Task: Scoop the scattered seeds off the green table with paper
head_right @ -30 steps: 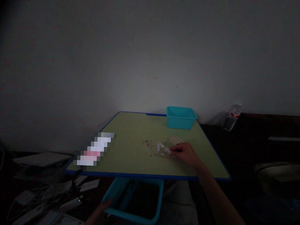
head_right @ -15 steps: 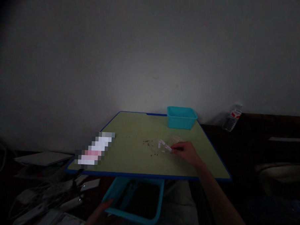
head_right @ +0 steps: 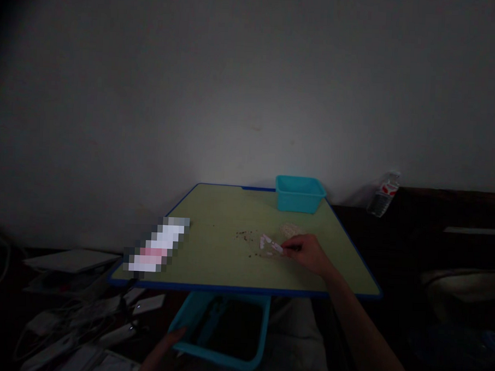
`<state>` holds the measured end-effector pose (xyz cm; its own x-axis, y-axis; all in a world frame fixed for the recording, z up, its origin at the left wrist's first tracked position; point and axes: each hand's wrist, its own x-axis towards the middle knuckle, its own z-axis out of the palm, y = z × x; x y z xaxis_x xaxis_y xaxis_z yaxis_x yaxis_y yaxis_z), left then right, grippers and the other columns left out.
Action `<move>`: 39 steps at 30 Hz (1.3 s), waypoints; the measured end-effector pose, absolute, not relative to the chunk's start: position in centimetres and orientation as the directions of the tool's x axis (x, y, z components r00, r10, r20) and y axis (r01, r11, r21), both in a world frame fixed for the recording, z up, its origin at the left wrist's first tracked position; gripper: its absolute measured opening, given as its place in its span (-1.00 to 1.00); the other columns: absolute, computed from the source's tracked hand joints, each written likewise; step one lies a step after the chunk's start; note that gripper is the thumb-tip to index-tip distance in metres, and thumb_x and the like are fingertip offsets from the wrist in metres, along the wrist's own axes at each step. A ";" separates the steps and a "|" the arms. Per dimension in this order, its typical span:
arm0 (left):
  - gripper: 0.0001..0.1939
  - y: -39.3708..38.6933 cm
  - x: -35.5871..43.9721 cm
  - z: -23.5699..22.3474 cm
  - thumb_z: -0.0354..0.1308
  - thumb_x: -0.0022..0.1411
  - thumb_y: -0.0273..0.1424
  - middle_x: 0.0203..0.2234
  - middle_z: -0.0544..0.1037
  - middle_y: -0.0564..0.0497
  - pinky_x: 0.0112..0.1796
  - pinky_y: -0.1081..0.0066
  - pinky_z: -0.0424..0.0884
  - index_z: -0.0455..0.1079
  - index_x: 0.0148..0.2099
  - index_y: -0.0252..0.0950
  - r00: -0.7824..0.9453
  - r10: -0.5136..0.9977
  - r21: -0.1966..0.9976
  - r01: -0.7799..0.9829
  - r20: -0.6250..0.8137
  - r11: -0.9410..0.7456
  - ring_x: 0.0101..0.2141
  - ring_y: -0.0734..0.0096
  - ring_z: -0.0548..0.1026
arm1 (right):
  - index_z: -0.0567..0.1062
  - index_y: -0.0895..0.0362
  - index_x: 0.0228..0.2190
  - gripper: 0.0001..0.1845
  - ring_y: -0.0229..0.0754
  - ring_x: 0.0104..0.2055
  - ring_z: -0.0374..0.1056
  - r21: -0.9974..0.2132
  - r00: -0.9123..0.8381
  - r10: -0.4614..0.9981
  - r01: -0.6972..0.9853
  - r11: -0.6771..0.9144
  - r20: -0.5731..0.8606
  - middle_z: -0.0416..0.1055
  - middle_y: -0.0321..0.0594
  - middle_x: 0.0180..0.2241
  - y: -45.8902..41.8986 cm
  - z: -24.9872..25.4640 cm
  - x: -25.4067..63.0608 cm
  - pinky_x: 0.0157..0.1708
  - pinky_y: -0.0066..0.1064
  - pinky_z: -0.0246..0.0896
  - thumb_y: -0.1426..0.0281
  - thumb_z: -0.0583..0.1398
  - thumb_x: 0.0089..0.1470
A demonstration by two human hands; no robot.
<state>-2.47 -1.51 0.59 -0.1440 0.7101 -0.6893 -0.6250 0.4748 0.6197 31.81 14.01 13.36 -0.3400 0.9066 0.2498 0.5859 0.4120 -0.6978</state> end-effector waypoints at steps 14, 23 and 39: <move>-0.49 -1.4 -2.2 0.3 0.30 -0.16 -0.25 0.11 0.38 -0.27 -0.02 -0.11 0.32 0.38 -0.09 -0.25 -0.207 0.678 0.624 -0.634 -0.705 0.456 0.11 -0.28 0.30 | 0.63 0.07 -0.37 -0.82 -0.15 -0.40 0.42 -0.644 -0.308 0.905 0.635 0.426 0.294 0.55 -0.23 -0.40 13.9 13.3 32.3 -0.40 -0.38 0.22 0.32 0.22 0.01; -0.32 -1.6 -1.8 1.6 0.28 -0.14 -0.19 0.17 0.28 -0.35 -0.09 -0.04 0.39 0.27 0.05 -0.29 -0.178 0.681 0.626 -0.603 -0.710 0.495 0.09 -0.32 0.30 | 0.63 0.08 -0.36 -0.80 -0.14 -0.39 0.42 -0.675 -0.323 0.913 0.618 0.403 0.249 0.55 -0.22 -0.40 13.6 13.0 32.1 -0.40 -0.38 0.24 0.29 0.23 -0.01; -0.50 -1.9 -1.5 2.2 0.27 -0.10 -0.36 -0.08 0.56 -0.19 -0.03 -0.04 0.36 0.41 -0.02 -0.27 -0.194 0.716 0.654 -0.611 -0.670 0.446 0.07 -0.16 0.37 | 0.62 0.09 -0.33 -0.81 -0.17 -0.38 0.42 -0.659 -0.316 0.900 0.613 0.435 0.300 0.55 -0.23 -0.38 13.9 12.5 31.5 -0.38 -0.40 0.24 0.35 0.22 0.01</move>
